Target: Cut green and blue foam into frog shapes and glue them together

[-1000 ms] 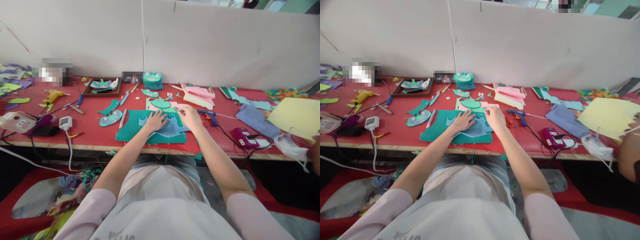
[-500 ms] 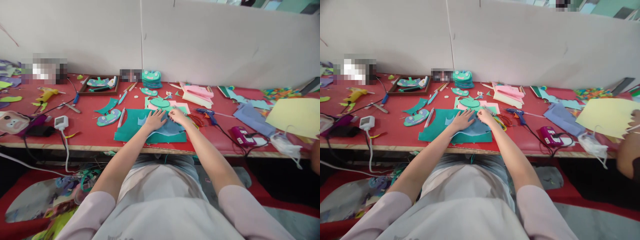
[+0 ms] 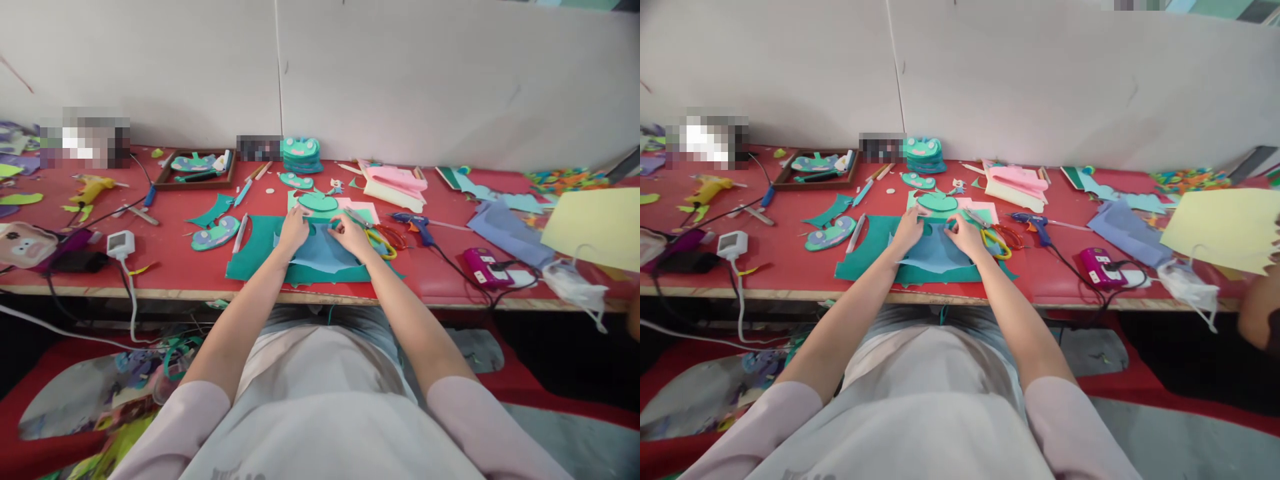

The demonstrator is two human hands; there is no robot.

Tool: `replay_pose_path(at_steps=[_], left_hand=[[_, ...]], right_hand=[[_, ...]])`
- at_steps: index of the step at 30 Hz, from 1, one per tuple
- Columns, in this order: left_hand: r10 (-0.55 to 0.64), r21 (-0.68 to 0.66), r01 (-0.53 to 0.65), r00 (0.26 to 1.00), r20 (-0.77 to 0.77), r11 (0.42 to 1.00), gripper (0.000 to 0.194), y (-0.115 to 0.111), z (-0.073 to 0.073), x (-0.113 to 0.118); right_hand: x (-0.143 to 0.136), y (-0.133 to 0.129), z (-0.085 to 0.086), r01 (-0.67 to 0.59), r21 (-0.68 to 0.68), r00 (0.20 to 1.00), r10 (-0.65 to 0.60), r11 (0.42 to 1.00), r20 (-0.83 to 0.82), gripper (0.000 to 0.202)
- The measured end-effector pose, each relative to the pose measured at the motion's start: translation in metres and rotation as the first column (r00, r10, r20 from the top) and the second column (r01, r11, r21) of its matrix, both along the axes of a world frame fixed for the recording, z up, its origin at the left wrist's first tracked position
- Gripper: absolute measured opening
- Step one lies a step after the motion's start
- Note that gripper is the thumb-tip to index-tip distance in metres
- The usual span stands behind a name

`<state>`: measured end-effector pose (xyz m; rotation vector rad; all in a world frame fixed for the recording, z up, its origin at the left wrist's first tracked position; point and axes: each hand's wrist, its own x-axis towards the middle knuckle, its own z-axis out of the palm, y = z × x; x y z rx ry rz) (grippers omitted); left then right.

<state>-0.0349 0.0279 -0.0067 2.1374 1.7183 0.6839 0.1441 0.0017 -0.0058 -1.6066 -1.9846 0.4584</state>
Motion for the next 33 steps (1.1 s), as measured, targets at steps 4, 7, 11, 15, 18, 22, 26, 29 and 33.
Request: replay_pose_path(at_steps=[4,7,11,15,18,22,26,29,33], left_hand=[[-0.006,-0.009,0.006,0.997,-0.071,1.000,0.039,0.000,0.002,-0.001],[0.016,-0.002,-0.016,0.997,-0.075,1.000,0.035,-0.003,0.002,0.001],[0.016,0.028,-0.014,0.997,-0.072,1.000,0.031,-0.005,0.001,0.004],[-0.058,0.050,0.060,0.997,-0.052,0.997,0.027,-0.005,-0.001,0.003],[-0.102,0.041,0.103,0.994,-0.029,0.994,0.022,-0.004,0.000,0.002],[-0.143,0.069,0.140,0.989,0.047,0.988,0.016,-0.001,-0.001,0.001],[-0.171,0.081,0.162,0.979,0.116,0.983,0.014,0.002,-0.003,0.000],[-0.179,0.086,0.168,0.971,0.157,0.982,0.015,0.004,-0.006,-0.001],[-0.169,0.077,0.158,0.973,0.160,0.984,0.016,0.004,-0.007,0.000]], right_hand=[[0.000,-0.001,-0.002,0.002,0.006,1.000,-0.002,1.000,-0.007,0.027],[0.001,-0.001,-0.003,-0.003,0.009,1.000,0.003,1.000,-0.013,0.030],[0.002,0.002,-0.006,0.007,0.009,1.000,-0.007,1.000,-0.003,0.037],[0.003,0.006,-0.011,0.025,0.022,1.000,-0.025,0.999,0.000,0.051],[0.004,0.007,-0.014,0.030,0.032,1.000,-0.030,0.999,-0.008,0.056],[0.004,0.007,-0.014,0.022,0.028,0.999,-0.021,0.999,-0.028,0.048],[0.004,0.006,-0.012,0.013,0.010,0.999,-0.013,1.000,-0.040,0.030],[0.004,0.005,-0.010,0.011,-0.007,0.999,-0.012,1.000,-0.048,0.024],[0.003,0.005,-0.007,0.023,-0.029,0.999,-0.024,0.999,-0.041,0.021]])
